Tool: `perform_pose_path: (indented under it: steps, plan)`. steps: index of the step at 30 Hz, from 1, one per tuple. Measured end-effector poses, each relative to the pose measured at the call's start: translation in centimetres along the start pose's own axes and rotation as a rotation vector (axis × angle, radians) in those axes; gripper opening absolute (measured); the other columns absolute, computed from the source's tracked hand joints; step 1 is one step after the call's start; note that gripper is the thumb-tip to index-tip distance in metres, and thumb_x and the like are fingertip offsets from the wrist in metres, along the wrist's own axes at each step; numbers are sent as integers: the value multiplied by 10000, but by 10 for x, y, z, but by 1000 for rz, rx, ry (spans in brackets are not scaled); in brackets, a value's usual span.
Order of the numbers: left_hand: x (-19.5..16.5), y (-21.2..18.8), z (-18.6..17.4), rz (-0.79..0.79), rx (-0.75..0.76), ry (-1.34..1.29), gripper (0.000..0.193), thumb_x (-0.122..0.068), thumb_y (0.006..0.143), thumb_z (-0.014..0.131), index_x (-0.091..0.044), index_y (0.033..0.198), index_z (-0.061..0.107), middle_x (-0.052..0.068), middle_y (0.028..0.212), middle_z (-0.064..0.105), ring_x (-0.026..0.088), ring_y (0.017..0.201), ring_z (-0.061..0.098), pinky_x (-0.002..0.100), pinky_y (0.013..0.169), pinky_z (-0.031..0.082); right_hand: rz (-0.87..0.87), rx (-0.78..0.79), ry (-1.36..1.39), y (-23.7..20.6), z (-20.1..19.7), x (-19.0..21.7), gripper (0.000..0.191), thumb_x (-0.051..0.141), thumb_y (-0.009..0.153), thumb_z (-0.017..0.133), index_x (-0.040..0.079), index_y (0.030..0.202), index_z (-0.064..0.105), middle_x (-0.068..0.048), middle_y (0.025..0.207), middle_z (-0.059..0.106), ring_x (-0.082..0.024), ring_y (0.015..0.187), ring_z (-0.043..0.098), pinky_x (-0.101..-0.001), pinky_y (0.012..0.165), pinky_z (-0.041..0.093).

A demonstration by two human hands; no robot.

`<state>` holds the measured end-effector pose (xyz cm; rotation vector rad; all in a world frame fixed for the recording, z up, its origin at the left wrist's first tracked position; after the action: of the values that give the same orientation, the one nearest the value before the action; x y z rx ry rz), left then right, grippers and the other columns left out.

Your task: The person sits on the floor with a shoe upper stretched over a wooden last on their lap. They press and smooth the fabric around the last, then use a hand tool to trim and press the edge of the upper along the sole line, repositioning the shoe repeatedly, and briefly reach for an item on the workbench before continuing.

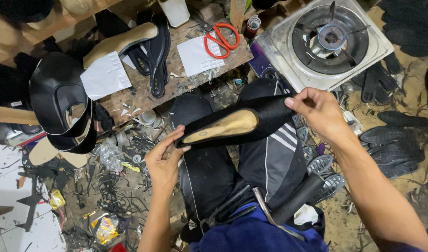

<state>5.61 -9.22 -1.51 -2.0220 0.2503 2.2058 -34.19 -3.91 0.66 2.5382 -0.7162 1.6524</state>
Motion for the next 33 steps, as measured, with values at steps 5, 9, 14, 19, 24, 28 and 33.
perform_pose_path:
  steps: [5, 9, 14, 19, 24, 28, 33]
  plan:
    - [4, -5, 2, -114, 12, -57, 516, 279, 798, 465, 69, 1220, 675, 194, 1486, 591, 234, 1122, 616, 384, 934, 651, -11, 38, 228, 1, -4, -21, 157, 109, 921, 772, 31, 856, 653, -8, 769, 635, -86, 670, 543, -255, 620, 429]
    - [-1, -8, 10, -63, 58, -56, 474, 254, 803, 577, 43, 1223, 643, 162, 1506, 540, 225, 1329, 584, 355, 1025, 560, -9, 105, 511, 8, -3, -49, 96, 73, 927, 746, 51, 874, 668, -14, 810, 689, -93, 689, 611, -250, 649, 498]
    - [-14, -9, 16, 21, 82, -32, 475, 235, 793, 644, 9, 1212, 652, 142, 1516, 512, 211, 1413, 484, 315, 1104, 447, 37, 257, 858, 18, 5, -76, 106, 89, 969, 720, 80, 878, 665, -5, 862, 702, -95, 769, 638, -257, 723, 509]
    - [-17, -4, 19, -113, 50, -116, 462, 210, 798, 641, -19, 1197, 676, 119, 1518, 532, 214, 1333, 519, 340, 1000, 474, 63, 262, 816, 21, 7, -77, 104, 112, 995, 704, 61, 906, 687, -14, 869, 702, -96, 760, 613, -264, 702, 474]
    - [-28, -9, 15, 5, 101, -138, 511, 236, 755, 661, -16, 1198, 687, 146, 1474, 559, 221, 1352, 536, 339, 1094, 471, 74, 231, 848, 6, -5, -59, 94, 110, 1003, 707, 51, 932, 692, -13, 897, 700, -91, 763, 606, -269, 690, 470]
    - [-26, -9, 16, 45, 136, -141, 529, 234, 733, 659, -13, 1200, 684, 133, 1474, 558, 217, 1388, 529, 343, 1125, 467, 62, 178, 855, -5, -19, -53, 59, 95, 987, 702, 49, 950, 694, -33, 928, 715, -111, 808, 649, -278, 751, 511]
    - [-8, -1, 27, -105, 110, -144, 482, 212, 770, 683, -9, 1197, 714, 114, 1435, 601, 228, 1270, 583, 360, 1038, 507, 149, 54, 854, 0, -8, -66, 61, 85, 964, 720, 37, 927, 711, -46, 894, 721, -125, 761, 652, -295, 712, 528]
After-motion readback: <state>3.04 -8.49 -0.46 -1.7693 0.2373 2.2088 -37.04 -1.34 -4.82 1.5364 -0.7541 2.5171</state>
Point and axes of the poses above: each hand's wrist, its own y-axis towards the middle knuckle, its own z-axis out of the palm, x = y × z, the point moved 3 cm from there along y, towards the middle knuckle
